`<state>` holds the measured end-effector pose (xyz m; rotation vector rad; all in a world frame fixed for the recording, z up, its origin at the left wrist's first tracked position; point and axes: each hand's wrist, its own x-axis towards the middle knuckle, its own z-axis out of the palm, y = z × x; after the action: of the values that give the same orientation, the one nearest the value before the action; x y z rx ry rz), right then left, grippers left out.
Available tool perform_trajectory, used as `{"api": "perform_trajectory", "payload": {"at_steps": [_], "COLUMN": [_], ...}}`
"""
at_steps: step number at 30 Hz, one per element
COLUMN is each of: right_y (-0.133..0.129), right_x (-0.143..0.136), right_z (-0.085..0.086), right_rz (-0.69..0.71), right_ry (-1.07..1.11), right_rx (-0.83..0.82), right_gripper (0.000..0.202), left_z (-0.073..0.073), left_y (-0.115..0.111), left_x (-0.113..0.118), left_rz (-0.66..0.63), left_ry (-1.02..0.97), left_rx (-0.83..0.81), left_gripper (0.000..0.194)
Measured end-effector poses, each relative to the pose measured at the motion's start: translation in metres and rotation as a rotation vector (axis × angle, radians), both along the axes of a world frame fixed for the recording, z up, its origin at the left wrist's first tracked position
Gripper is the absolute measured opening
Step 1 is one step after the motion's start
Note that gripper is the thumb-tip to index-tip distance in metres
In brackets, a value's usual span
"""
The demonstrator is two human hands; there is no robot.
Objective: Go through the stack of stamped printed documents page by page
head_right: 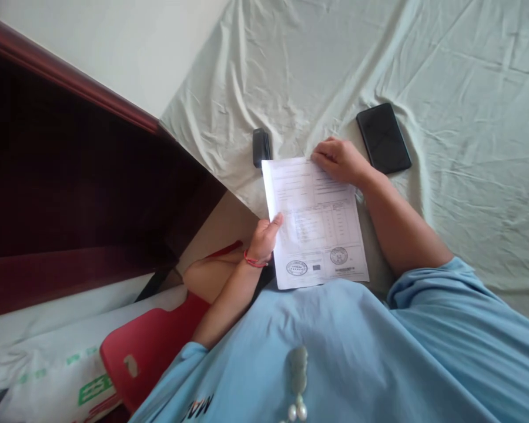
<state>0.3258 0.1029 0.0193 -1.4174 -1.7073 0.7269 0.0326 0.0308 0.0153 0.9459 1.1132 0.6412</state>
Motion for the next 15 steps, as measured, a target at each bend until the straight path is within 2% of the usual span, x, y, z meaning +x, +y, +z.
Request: {"api": "perform_trajectory", "payload": {"at_steps": [3,8,13,15], "right_y": [-0.002,-0.007,-0.012,-0.013], "right_x": [0.012,0.008,-0.012,-0.015], "right_z": [0.003,0.016,0.020,0.016], "right_rz": [-0.043,-0.065,-0.069,-0.004], "right_ry": [0.061,0.528,0.633,0.668], "right_rx": [-0.024,-0.210,-0.418,-0.464], "right_gripper": [0.033,0.043,0.050,0.049], "left_z": [0.001,-0.002,-0.011,-0.012], "left_y": [0.007,0.009,0.003,0.002], "left_x": [-0.009,-0.017,-0.013,-0.011], "left_rz": [0.101,0.273,0.291,0.290], "left_ry": [-0.047,-0.132,-0.118,-0.105], "left_rx": [-0.008,0.033,0.067,0.072], "left_gripper": [0.061,0.057,0.060,0.062]}}
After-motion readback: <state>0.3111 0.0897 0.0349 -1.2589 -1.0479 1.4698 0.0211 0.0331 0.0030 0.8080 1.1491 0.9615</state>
